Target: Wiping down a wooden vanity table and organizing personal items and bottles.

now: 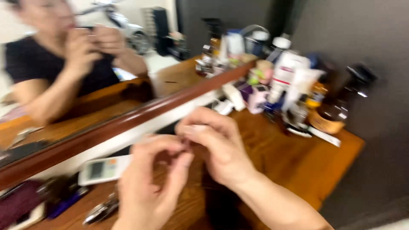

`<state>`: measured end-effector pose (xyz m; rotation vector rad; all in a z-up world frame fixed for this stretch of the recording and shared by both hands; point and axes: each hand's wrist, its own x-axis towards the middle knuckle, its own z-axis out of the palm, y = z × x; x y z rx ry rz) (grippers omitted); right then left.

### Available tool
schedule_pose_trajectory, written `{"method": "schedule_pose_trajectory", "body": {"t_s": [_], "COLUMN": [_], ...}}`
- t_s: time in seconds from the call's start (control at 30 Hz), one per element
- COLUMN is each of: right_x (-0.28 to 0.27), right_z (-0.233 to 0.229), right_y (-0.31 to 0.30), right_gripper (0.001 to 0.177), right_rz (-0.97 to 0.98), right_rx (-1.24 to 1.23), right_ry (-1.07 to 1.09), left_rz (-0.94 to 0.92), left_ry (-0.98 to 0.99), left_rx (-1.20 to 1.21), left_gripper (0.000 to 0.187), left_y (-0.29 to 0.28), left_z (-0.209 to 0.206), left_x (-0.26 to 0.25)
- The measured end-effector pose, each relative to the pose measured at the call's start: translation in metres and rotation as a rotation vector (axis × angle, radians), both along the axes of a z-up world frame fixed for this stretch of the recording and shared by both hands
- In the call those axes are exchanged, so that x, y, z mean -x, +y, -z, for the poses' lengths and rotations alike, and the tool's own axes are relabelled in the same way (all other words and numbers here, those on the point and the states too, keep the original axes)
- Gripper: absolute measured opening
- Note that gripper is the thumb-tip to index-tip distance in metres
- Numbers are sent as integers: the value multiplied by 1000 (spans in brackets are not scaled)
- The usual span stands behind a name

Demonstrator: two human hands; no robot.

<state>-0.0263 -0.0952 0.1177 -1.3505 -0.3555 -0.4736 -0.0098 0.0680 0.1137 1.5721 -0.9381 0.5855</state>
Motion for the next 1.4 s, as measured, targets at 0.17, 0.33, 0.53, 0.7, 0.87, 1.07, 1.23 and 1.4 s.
{"method": "schedule_pose_trajectory", "body": {"t_s": [0.17, 0.33, 0.53, 0.7, 0.87, 1.07, 1.23, 1.4], "right_x": [12, 7, 7, 10, 25, 55, 80, 65], "right_z": [-11, -3, -11, -27, -31, 26, 97, 151], "right_y": [25, 27, 21, 9, -27, -117, -160, -205], "right_gripper": [12, 9, 13, 9, 15, 17, 18, 18], "right_rz": [-69, 7, 467, 253, 151, 358, 476, 568], "right_rx": [119, 475, 469, 578, 796, 1137, 1303, 1388], "right_ry": [-23, -131, -430, -279, -173, 180, 379, 107], "left_rz": [-122, -86, -328, 60, -114, -151, -111, -79], "left_ry": [217, 277, 319, 614, 482, 388, 525, 759], "left_rx": [144, 222, 15, 268, 160, -54, -156, -246], "left_gripper": [18, 7, 13, 12, 15, 14, 14, 20], "left_y": [23, 41, 1, 18, 2, -7, -22, -33], "left_z": [7, 39, -6, -9, -5, 14, 24, 41], "left_x": [-11, -36, -1, -20, -7, -14, -21, -35]}}
